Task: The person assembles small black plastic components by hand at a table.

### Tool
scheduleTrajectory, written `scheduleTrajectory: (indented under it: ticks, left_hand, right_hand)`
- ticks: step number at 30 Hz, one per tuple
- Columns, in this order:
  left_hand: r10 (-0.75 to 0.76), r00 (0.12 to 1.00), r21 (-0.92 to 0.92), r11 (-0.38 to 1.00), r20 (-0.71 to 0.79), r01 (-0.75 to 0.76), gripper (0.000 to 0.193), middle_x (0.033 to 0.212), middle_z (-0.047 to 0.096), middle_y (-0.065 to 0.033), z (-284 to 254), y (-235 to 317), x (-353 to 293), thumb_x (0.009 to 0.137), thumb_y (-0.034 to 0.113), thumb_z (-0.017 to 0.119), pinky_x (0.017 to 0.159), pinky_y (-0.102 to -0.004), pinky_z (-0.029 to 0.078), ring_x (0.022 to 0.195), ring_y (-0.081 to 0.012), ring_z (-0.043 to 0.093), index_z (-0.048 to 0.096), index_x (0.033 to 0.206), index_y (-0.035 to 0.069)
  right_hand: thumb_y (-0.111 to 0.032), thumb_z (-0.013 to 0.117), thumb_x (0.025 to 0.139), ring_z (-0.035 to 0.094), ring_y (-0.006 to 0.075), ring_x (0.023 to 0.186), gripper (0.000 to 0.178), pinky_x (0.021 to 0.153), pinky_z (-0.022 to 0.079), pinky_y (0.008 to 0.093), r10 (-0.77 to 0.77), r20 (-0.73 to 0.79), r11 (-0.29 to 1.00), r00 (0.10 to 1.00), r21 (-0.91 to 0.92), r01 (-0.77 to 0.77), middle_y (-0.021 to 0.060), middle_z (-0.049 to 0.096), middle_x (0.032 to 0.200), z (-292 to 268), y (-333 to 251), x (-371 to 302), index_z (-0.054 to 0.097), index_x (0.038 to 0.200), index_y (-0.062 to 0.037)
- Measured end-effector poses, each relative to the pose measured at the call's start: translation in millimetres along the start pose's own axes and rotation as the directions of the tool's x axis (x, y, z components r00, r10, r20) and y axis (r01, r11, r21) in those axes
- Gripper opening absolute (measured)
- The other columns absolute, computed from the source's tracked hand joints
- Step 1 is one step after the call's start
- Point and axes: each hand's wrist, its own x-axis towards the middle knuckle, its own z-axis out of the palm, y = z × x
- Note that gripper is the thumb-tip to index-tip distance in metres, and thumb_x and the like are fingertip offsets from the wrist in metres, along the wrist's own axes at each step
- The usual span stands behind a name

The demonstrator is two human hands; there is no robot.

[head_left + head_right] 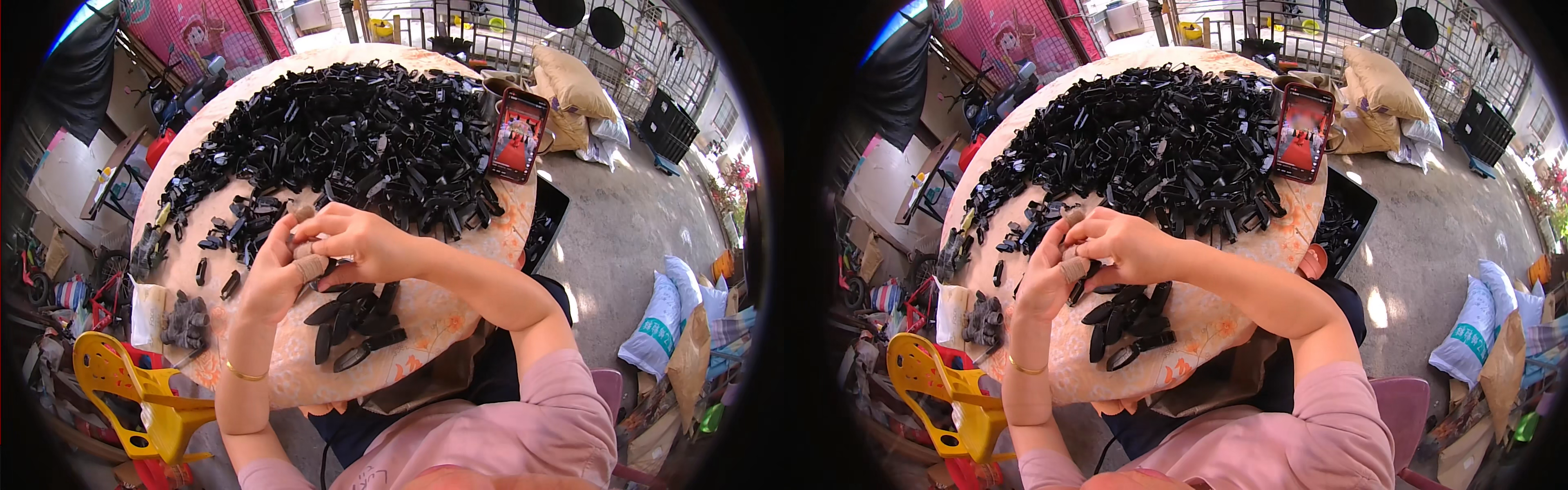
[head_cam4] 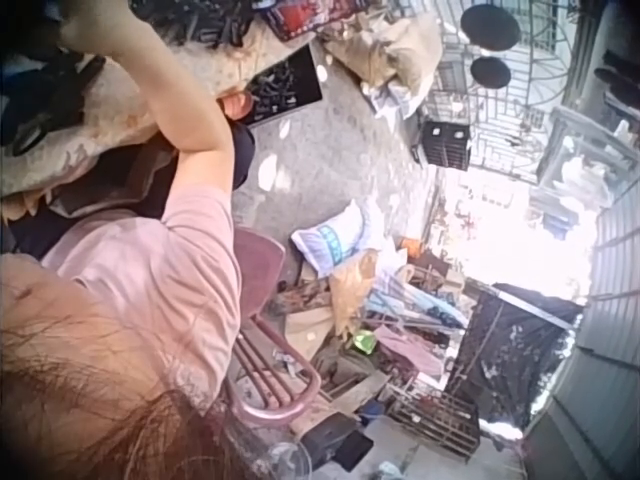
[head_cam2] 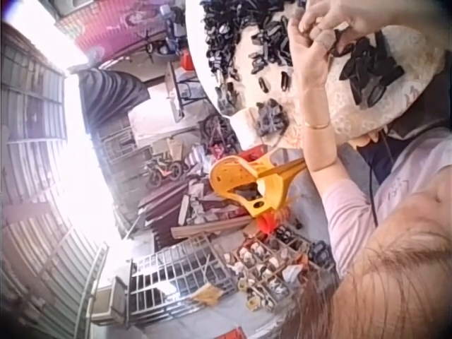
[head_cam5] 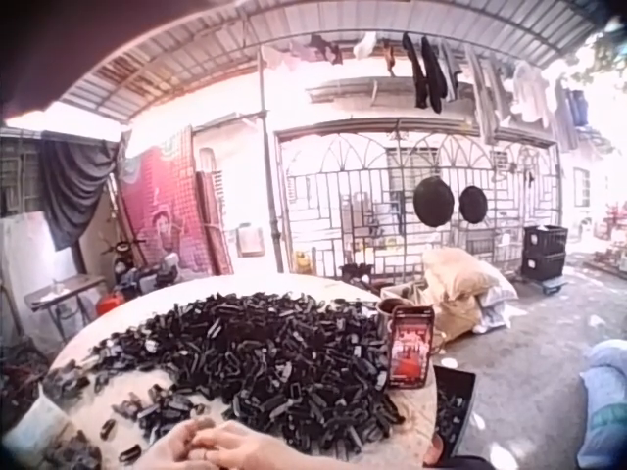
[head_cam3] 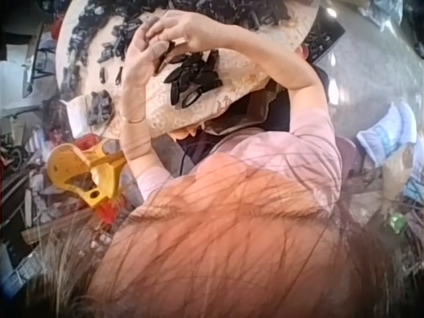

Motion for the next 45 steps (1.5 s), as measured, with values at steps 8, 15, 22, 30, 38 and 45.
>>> scheduleTrajectory:
  ticks: [8,15,22,30,38,45]
  left_hand:
    - [0.064,0.993,-0.111,0.992,0.100,-0.053,0.063,0.111,0.050,-0.0092,-10.5,-7.4,0.4,0.079,-0.004,0.060,0.080,-0.0242,0.048,0.100,-0.0148,0.052,0.026,0.133,0.001]
    - [0.132,0.986,0.169,0.979,-0.102,-0.113,0.029,0.098,0.058,-0.0076,-14.4,-1.8,5.5,0.083,0.001,0.058,0.074,-0.0243,0.049,0.087,-0.0137,0.058,0.046,0.110,0.001]
    - [0.044,0.928,0.821,0.452,0.369,-0.348,0.029,0.071,0.056,-0.0037,12.5,-7.1,-6.8,0.067,0.016,0.076,0.059,-0.0258,0.044,0.064,-0.0108,0.053,0.060,0.087,0.003]
    - [0.072,0.996,0.746,0.661,0.047,-0.083,0.020,0.072,0.057,-0.0098,-14.7,-7.8,25.0,0.073,0.013,0.068,0.063,-0.0320,0.044,0.065,-0.0244,0.053,0.062,0.086,-0.001]
    - [0.448,0.890,0.996,-0.076,0.084,-0.056,0.020,0.084,0.063,-0.0168,-56.0,-14.3,104.6,0.074,0.014,0.062,0.074,-0.0375,0.047,0.078,-0.0343,0.059,0.064,0.087,-0.001]
    - [0.206,0.979,0.990,0.136,-0.001,-0.028,0.024,0.087,0.061,-0.0215,-47.7,-32.2,113.8,0.073,0.011,0.061,0.074,-0.0393,0.047,0.084,-0.0360,0.059,0.061,0.093,-0.002]
  right_hand:
    - [-0.015,0.074,0.065,0.054,0.0271,0.091,0.032,0.077,0.047,0.0352,-0.041,-0.022,0.994,0.999,-0.101,0.038,0.0054,0.060,0.104,4.1,2.6,-0.9,0.064,0.094,-0.0048]
    - [-0.021,0.064,0.081,0.054,0.0184,0.088,0.050,0.073,0.048,0.0293,0.304,-0.116,0.947,0.946,0.145,-0.287,0.0112,0.056,0.109,-1.3,9.5,-3.1,0.046,0.125,-0.0053]
    - [-0.021,0.066,0.075,0.055,0.0261,0.079,0.030,0.068,0.048,0.0336,0.306,-0.214,0.824,0.928,-0.428,-0.370,0.0101,0.059,0.085,-11.1,31.1,-11.1,0.060,0.097,-0.0033]
    - [-0.024,0.068,0.067,0.052,0.0234,0.080,0.026,0.070,0.045,0.0337,0.403,0.003,0.603,0.915,-0.753,-0.263,0.0057,0.055,0.085,9.7,42.7,-24.5,0.060,0.086,-0.0096]
    - [-0.017,0.058,0.070,0.053,0.0241,0.083,0.013,0.065,0.045,0.0368,0.279,-0.068,0.627,0.958,-0.743,-0.236,0.0073,0.055,0.084,21.1,51.7,-23.5,0.060,0.078,-0.0080]
    - [-0.015,0.059,0.070,0.055,0.0254,0.080,0.011,0.066,0.047,0.0348,0.394,-0.011,0.646,0.919,-0.708,-0.285,0.0096,0.058,0.084,12.2,53.4,-22.0,0.060,0.077,-0.0068]
